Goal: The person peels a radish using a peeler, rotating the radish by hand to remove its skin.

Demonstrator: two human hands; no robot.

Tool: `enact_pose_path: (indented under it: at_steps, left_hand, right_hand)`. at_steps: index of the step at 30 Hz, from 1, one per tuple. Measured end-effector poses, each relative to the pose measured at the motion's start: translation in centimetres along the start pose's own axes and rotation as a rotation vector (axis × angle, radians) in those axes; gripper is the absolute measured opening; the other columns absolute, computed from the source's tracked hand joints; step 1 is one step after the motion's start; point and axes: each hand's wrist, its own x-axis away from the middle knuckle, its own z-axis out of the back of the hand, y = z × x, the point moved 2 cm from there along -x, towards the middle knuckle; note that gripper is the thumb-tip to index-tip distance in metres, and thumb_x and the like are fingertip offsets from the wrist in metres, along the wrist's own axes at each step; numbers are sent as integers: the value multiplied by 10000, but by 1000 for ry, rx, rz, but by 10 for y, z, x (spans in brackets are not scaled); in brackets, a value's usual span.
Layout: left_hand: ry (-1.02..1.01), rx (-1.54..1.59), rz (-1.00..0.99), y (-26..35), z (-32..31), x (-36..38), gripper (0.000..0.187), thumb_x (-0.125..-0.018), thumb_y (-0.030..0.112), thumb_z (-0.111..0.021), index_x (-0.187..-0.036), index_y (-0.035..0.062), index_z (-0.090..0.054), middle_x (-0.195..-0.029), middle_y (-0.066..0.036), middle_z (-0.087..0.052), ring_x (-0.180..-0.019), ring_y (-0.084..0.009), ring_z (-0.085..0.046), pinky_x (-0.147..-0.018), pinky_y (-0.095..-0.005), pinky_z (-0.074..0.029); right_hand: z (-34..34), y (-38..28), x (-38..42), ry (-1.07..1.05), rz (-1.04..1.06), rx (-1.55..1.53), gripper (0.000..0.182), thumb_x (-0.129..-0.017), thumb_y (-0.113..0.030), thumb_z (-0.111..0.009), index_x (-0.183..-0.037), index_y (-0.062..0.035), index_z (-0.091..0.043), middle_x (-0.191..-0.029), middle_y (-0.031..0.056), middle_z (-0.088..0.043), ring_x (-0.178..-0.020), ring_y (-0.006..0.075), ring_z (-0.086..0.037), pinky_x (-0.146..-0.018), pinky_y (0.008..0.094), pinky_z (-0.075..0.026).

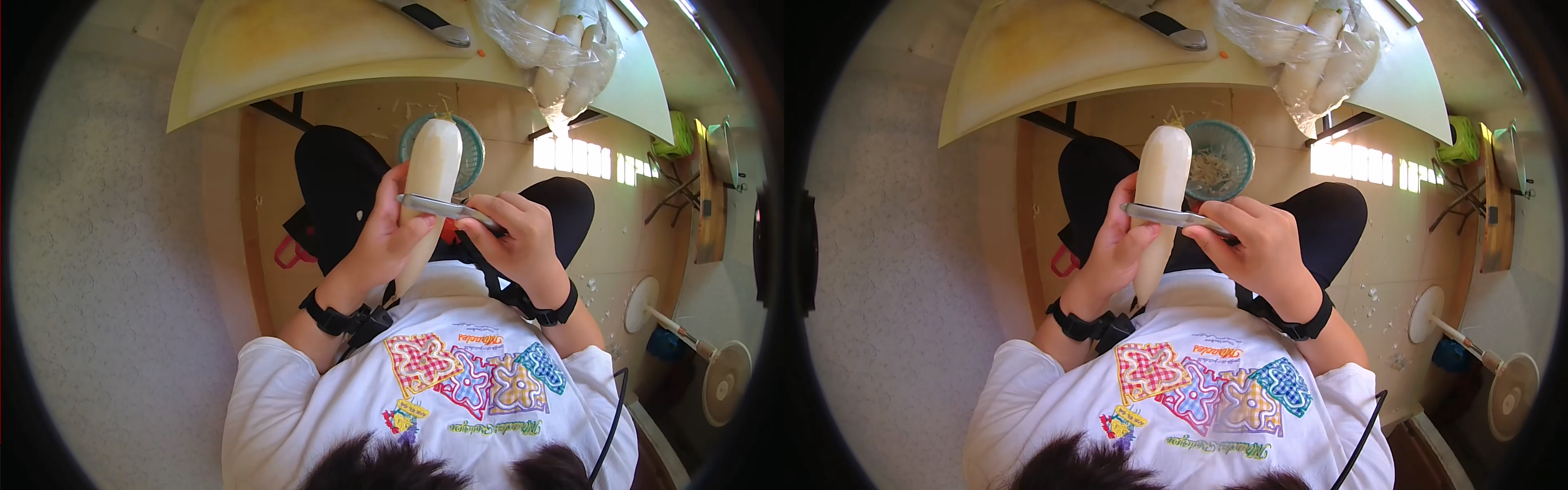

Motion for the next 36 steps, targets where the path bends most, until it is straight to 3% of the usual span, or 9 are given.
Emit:
enact_pose_path:
  at_steps: [5,10,19,28,31,33,36]
  left_hand:
    - [9,-47,-11,1,-1,1,650,-896,55,-535,-1454,26,-204,-1333,-99,-428,-1238,-158,-439,-1045,-329,-373]
    - [3,-24,117,2,-5,6,639,-927,106,-550,-1451,43,-190,-1285,-111,-465,-1160,-167,-500,-979,-341,-436]
    - [-66,-51,49,1,-5,9,660,-922,145,-567,-1455,37,-192,-1300,-108,-444,-1156,-159,-491,-990,-334,-424]
    - [-59,-47,105,-1,-1,7,690,-914,185,-580,-1467,35,-196,-1322,-104,-435,-1194,-164,-471,-1030,-349,-393]
    - [-114,-82,64,2,-2,11,701,-914,201,-580,-1472,31,-192,-1335,-109,-433,-1208,-174,-469,-1046,-358,-379]
    - [-134,-71,85,2,-3,13,708,-915,208,-581,-1475,30,-187,-1342,-110,-430,-1216,-175,-464,-1050,-357,-376]
    - [-120,-74,107,-1,1,12,716,-914,209,-583,-1478,28,-181,-1351,-113,-426,-1230,-175,-452,-1055,-355,-371]
  right_hand:
    - [0,3,-1,20,-16,35,219,-746,-223,-816,-875,-80,-711,-639,57,-603,-497,195,-594,-454,287,-450]
    - [5,15,-5,36,-90,59,228,-752,-224,-815,-876,-67,-706,-635,76,-593,-493,215,-569,-462,299,-438]
    - [14,26,-16,35,-151,9,217,-774,-196,-798,-885,-34,-705,-646,107,-596,-522,215,-565,-491,297,-433]
    - [15,31,-25,38,-188,-15,203,-791,-177,-782,-889,-19,-702,-660,115,-582,-517,204,-501,-499,305,-409]
    - [16,47,-28,108,-206,-2,220,-817,-190,-772,-898,0,-697,-612,65,-538,-500,144,-453,-478,282,-366]
    - [23,68,-27,163,-405,-54,236,-856,-203,-751,-897,21,-691,-579,-10,-478,-515,68,-401,-470,246,-309]
    - [25,76,-25,293,-458,-141,252,-889,-212,-727,-896,36,-686,-575,-57,-433,-546,22,-364,-476,219,-266]
